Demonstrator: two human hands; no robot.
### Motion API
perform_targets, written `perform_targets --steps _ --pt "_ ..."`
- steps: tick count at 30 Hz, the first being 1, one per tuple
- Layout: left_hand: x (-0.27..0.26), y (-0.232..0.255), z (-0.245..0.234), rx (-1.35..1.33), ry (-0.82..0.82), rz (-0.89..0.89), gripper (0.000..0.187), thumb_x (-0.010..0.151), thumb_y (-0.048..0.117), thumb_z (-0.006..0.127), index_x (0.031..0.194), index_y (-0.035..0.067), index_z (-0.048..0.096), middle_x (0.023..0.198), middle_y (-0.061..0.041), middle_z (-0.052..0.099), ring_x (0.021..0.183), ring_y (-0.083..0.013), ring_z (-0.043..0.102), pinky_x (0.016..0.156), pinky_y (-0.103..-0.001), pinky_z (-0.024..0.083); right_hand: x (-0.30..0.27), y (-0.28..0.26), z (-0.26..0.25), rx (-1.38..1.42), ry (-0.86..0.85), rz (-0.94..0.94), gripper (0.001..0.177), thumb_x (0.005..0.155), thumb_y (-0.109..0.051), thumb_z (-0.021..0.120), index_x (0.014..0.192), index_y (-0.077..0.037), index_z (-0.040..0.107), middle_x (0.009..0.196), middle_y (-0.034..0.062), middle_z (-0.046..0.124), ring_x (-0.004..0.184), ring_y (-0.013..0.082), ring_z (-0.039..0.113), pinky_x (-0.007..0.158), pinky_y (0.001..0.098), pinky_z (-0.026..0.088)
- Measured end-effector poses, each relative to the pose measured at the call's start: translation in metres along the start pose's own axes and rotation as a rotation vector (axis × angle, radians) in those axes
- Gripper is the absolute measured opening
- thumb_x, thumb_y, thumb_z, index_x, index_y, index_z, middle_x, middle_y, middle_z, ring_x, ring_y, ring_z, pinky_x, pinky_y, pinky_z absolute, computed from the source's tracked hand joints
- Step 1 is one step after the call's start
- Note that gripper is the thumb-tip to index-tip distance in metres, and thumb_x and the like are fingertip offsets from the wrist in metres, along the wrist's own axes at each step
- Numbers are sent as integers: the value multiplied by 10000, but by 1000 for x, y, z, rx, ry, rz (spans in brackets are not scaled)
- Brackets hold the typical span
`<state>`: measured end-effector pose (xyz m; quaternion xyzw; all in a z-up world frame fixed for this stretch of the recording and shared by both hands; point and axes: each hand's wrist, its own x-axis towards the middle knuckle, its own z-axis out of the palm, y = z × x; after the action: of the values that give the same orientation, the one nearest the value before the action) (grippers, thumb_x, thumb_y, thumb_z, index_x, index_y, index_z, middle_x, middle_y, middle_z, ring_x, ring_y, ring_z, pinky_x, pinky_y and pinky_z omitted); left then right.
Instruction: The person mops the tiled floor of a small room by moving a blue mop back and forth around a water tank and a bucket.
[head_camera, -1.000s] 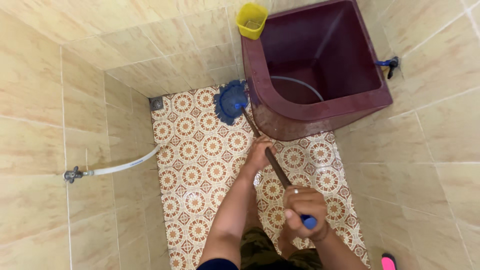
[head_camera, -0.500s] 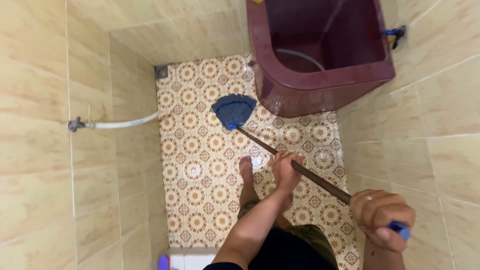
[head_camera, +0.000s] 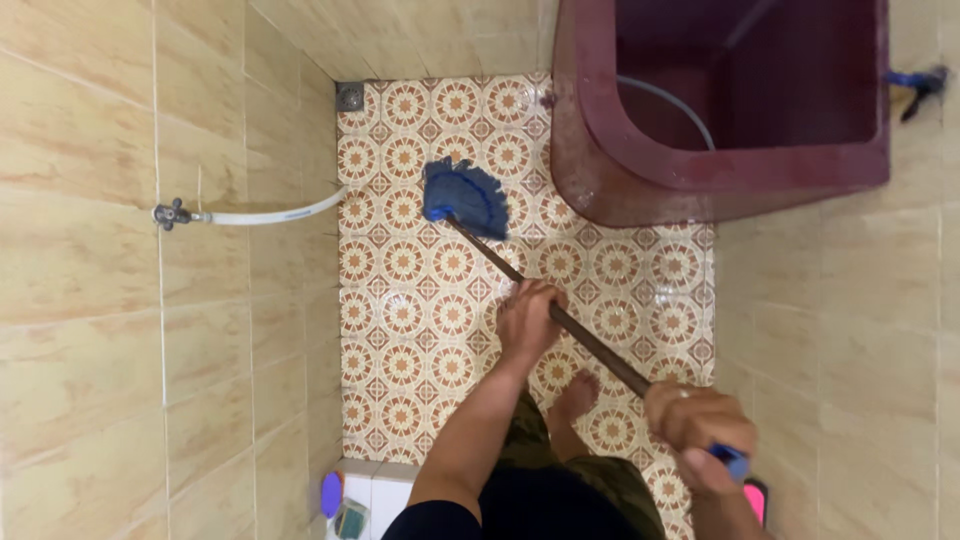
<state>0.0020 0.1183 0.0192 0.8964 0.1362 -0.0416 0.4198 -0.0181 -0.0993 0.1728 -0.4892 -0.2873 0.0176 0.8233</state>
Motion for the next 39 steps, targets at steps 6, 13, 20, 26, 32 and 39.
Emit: perform_targets --steps 6,13,20,26,32,39 --pt "103 -116 -51 208 -20 7 89 838 167 808 820 169 721 1055 -36 715 1197 -276 600 1154 -537 404 43 104 42 -264 -42 242 371 938 -269 610 660 -52 494 674 65 548 835 293 659 826 435 541" --pt "186 -203 -152 365 -30 -146 790 660 74 892 1379 154 574 1577 -165 419 1453 -380 298 1124 -611 222 128 219 110 -238 -239 226 286 994 -113 565 730 -66 466 763 63 583 1014 272 667 1056 475 543" --pt "205 -227 -168 278 165 -78 647 746 59 839 1342 153 604 1509 -150 504 1428 -422 395 1176 -452 336 173 250 137 -273 -218 200 299 959 -93 615 676 -86 517 693 59 581 779 203 630 932 397 564" --pt "192 -164 -175 281 69 13 522 755 53 814 1247 172 683 1469 -57 573 1469 -332 396 1218 -417 283 186 194 106 -182 -401 107 425 928 -248 632 596 -145 388 594 15 407 619 184 414 681 362 449" --pt "159 -72 -159 159 27 146 254 781 124 817 1026 144 751 1346 -65 657 1399 -309 437 1191 -473 209 200 102 72 -115 -480 118 418 869 -291 632 570 -176 364 512 0 379 523 181 374 606 365 405" --pt "120 -7 -82 -125 39 284 293 890 193 787 658 40 695 729 -154 695 672 -337 679 661 -429 539 185 10 22 37 -476 67 395 884 -352 657 636 -96 486 540 16 448 465 188 434 513 365 363"
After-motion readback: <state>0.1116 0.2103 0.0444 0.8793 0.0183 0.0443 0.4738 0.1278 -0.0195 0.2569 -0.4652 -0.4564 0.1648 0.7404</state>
